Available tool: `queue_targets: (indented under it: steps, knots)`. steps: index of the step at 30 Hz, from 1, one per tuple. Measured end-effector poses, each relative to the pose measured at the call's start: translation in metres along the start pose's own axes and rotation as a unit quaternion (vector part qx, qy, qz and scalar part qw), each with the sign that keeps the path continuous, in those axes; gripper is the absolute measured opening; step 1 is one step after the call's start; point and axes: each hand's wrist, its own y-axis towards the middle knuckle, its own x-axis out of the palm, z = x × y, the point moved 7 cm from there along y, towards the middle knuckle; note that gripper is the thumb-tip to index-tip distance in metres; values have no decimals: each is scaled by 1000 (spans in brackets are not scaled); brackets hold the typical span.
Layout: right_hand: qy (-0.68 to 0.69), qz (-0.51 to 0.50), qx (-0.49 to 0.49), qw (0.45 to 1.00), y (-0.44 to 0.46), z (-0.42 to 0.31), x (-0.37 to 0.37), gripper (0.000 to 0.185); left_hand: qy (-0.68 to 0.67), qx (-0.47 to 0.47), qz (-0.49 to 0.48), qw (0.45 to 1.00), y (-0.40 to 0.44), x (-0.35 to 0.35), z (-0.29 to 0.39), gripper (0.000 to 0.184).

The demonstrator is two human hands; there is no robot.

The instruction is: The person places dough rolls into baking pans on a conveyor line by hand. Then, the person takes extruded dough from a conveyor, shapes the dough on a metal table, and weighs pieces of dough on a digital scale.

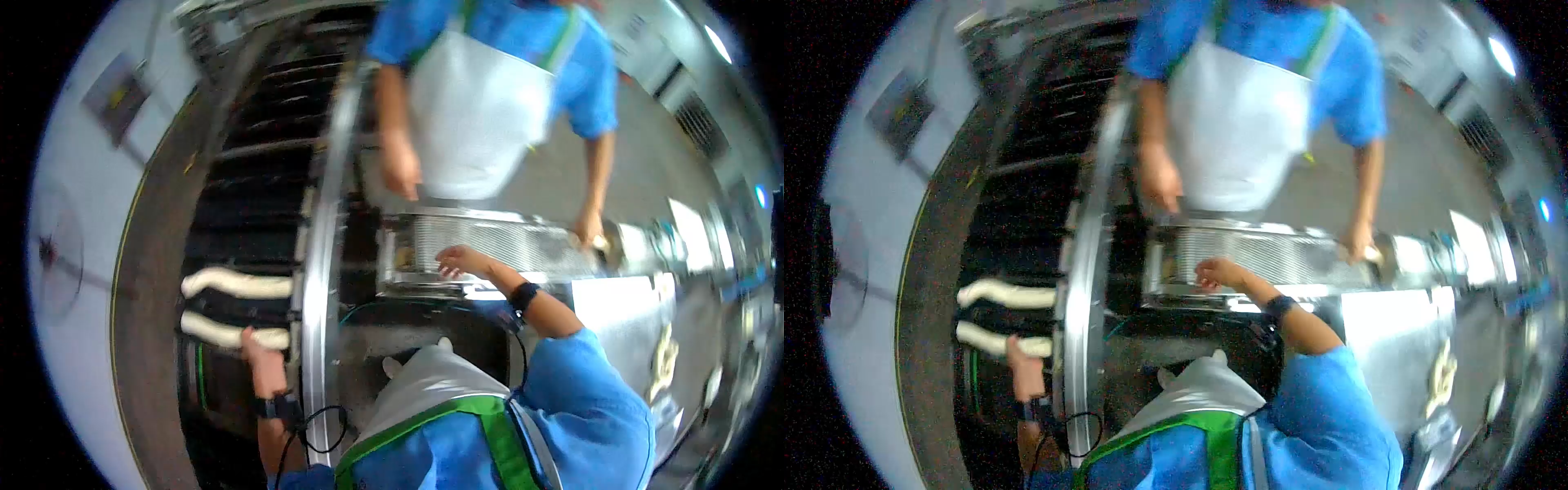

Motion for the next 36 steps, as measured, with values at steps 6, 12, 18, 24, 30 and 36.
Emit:
queue_targets:
  steps: [6,12,18,24,30,36]
  knots:
    - [65,121,-6,990,-93,87,-158,29,256,103,-103,956,27,31,-49,43]
    - [111,246,33,962,-157,167,-223,32,428,258,-90,861,143,36,-70,47]
    - [194,313,2,930,-191,238,-252,23,592,368,-36,716,146,82,-56,48]
    - [193,233,4,953,-235,245,-200,28,764,279,61,579,38,90,-33,49]
    - [200,264,96,939,-253,268,-174,27,530,111,236,807,44,35,-30,61]
    - [185,301,58,934,-249,265,-199,36,317,69,354,877,45,17,-38,54]
